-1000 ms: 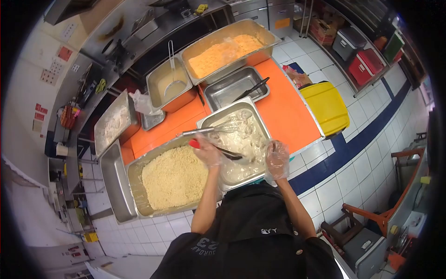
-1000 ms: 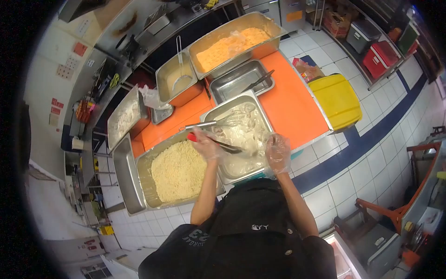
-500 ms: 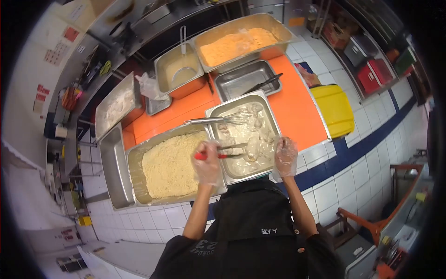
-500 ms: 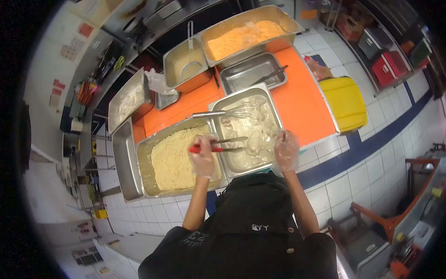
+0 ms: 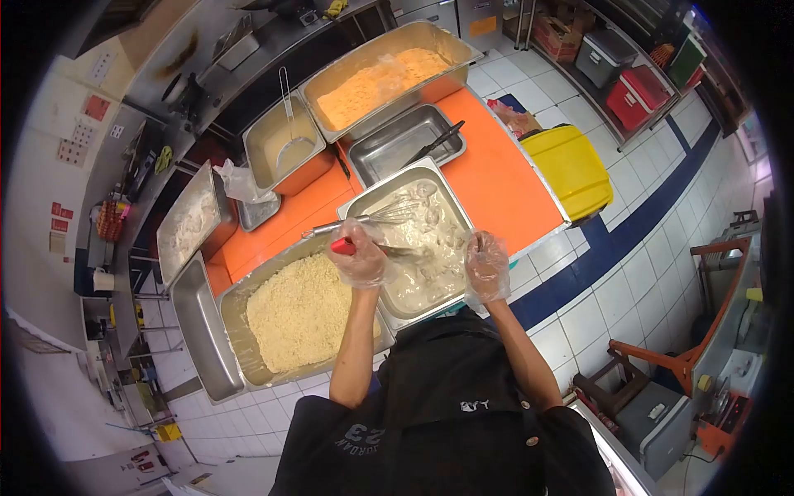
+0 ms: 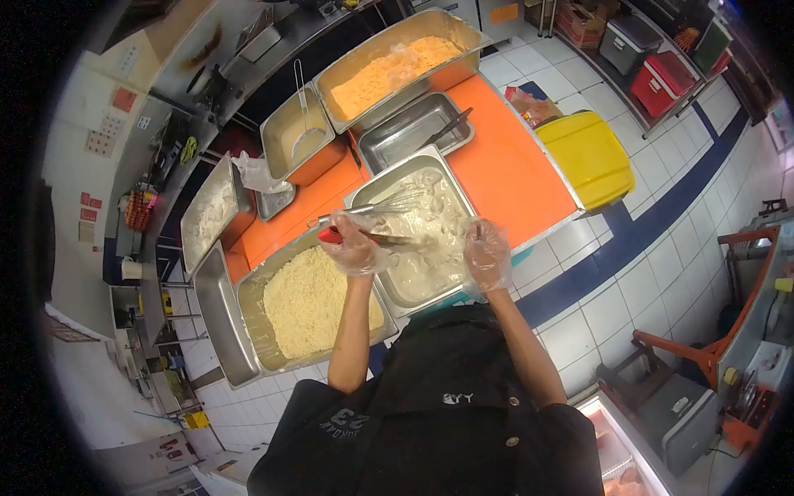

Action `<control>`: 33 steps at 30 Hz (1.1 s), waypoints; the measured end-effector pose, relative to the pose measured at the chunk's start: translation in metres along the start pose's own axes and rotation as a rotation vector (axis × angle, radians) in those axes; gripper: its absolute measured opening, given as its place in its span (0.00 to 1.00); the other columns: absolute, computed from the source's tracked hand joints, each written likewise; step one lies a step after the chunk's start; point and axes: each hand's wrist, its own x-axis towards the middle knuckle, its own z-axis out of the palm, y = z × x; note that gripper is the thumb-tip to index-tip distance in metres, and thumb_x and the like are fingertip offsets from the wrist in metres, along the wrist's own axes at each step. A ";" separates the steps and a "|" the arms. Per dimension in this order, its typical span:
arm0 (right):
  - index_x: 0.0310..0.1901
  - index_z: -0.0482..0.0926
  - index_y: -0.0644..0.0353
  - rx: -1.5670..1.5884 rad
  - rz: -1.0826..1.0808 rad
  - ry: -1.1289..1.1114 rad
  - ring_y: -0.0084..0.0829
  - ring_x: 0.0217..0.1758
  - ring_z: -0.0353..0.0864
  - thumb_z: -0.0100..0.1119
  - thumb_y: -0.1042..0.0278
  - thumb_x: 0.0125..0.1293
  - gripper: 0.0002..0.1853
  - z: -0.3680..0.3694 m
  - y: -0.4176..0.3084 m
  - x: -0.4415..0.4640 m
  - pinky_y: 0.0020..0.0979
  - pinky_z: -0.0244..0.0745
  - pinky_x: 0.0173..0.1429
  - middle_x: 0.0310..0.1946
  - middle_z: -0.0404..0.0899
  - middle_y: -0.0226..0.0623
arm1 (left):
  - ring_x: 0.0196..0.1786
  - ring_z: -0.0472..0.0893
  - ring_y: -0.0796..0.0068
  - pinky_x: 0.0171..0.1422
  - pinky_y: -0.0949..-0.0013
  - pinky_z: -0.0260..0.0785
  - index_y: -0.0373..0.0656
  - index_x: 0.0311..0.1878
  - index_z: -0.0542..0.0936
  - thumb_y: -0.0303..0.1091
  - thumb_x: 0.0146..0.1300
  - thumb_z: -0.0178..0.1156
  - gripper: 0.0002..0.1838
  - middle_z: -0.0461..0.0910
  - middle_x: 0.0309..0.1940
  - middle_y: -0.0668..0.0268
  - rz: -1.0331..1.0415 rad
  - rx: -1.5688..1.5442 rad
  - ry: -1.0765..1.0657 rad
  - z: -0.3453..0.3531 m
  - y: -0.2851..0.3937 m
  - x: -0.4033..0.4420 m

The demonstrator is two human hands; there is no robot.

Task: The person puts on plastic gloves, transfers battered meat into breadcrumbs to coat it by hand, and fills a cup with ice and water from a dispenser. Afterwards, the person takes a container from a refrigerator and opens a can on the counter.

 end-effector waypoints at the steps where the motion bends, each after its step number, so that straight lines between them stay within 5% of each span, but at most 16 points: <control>1: 0.39 0.75 0.58 0.017 0.019 -0.003 0.47 0.42 0.75 0.52 0.69 0.67 0.04 -0.002 -0.003 0.002 0.43 0.70 0.46 0.35 0.77 0.45 | 0.21 0.68 0.77 0.26 0.71 0.60 0.41 0.27 0.70 0.37 0.68 0.58 0.15 0.69 0.18 0.68 0.010 -0.002 -0.003 0.003 -0.003 -0.007; 5: 0.38 0.75 0.59 0.026 0.017 0.035 0.46 0.41 0.76 0.53 0.68 0.67 0.04 0.001 -0.001 0.000 0.43 0.70 0.46 0.34 0.77 0.44 | 0.18 0.66 0.82 0.23 0.73 0.57 0.42 0.28 0.68 0.36 0.72 0.52 0.15 0.67 0.16 0.73 -0.172 0.180 0.032 0.000 -0.028 -0.015; 7: 0.38 0.75 0.59 -0.081 -0.044 0.018 0.47 0.40 0.76 0.53 0.68 0.67 0.05 0.001 0.003 -0.003 0.43 0.70 0.46 0.35 0.77 0.45 | 0.17 0.66 0.81 0.21 0.73 0.57 0.43 0.27 0.67 0.41 0.74 0.51 0.18 0.65 0.15 0.73 -0.119 0.068 0.186 -0.016 0.005 0.019; 9: 0.38 0.76 0.60 -0.171 -0.146 -0.003 0.47 0.40 0.76 0.53 0.68 0.67 0.05 0.002 0.004 0.004 0.44 0.71 0.46 0.35 0.77 0.45 | 0.18 0.67 0.80 0.21 0.73 0.58 0.45 0.26 0.65 0.45 0.75 0.48 0.20 0.66 0.15 0.72 -0.288 -0.221 0.179 -0.042 0.032 0.054; 15: 0.42 0.77 0.66 -0.125 -0.147 0.049 0.48 0.45 0.76 0.52 0.68 0.68 0.10 0.012 0.021 0.001 0.43 0.70 0.51 0.38 0.78 0.49 | 0.18 0.65 0.81 0.22 0.75 0.58 0.46 0.26 0.64 0.54 0.72 0.50 0.24 0.64 0.15 0.72 -0.104 -0.206 0.368 -0.135 0.110 0.107; 17: 0.45 0.77 0.67 -0.125 -0.137 0.027 0.47 0.47 0.76 0.51 0.66 0.70 0.12 0.017 0.016 -0.004 0.43 0.69 0.53 0.39 0.78 0.50 | 0.19 0.66 0.80 0.23 0.75 0.60 0.45 0.24 0.66 0.53 0.72 0.49 0.24 0.65 0.15 0.71 0.301 -0.105 0.340 -0.157 0.127 0.090; 19: 0.42 0.77 0.66 0.237 0.082 -0.003 0.48 0.43 0.76 0.54 0.69 0.68 0.09 0.011 0.005 -0.001 0.41 0.71 0.50 0.38 0.79 0.47 | 0.22 0.71 0.79 0.25 0.74 0.65 0.40 0.25 0.72 0.48 0.73 0.48 0.24 0.71 0.19 0.68 0.100 0.025 0.207 -0.201 0.110 0.050; 21: 0.42 0.77 0.66 0.199 0.103 -0.038 0.48 0.43 0.76 0.54 0.69 0.68 0.09 0.004 -0.006 0.002 0.41 0.71 0.50 0.38 0.78 0.47 | 0.24 0.78 0.74 0.31 0.72 0.75 0.36 0.29 0.77 0.38 0.71 0.48 0.18 0.80 0.25 0.60 -0.166 0.318 0.177 -0.210 0.087 0.009; 24: 0.42 0.77 0.65 0.031 0.043 -0.052 0.48 0.43 0.76 0.54 0.69 0.68 0.08 0.005 0.000 -0.001 0.41 0.71 0.50 0.38 0.78 0.47 | 0.25 0.79 0.74 0.32 0.72 0.75 0.34 0.29 0.77 0.36 0.70 0.50 0.17 0.81 0.28 0.58 -0.208 0.478 0.044 -0.229 0.032 -0.035; 29: 0.40 0.77 0.64 -0.150 -0.044 0.010 0.49 0.45 0.76 0.52 0.67 0.69 0.08 0.006 0.004 0.002 0.43 0.71 0.50 0.39 0.78 0.46 | 0.29 0.82 0.70 0.36 0.70 0.78 0.33 0.36 0.78 0.38 0.72 0.52 0.16 0.82 0.32 0.57 -0.140 0.178 0.156 -0.179 0.056 -0.033; 33: 0.40 0.76 0.62 -0.129 -0.083 -0.016 0.49 0.46 0.76 0.52 0.67 0.68 0.08 0.002 0.005 0.003 0.44 0.71 0.50 0.38 0.78 0.45 | 0.31 0.82 0.71 0.39 0.71 0.78 0.34 0.38 0.78 0.31 0.69 0.54 0.09 0.82 0.37 0.57 -0.142 -0.005 -0.037 -0.106 0.083 -0.019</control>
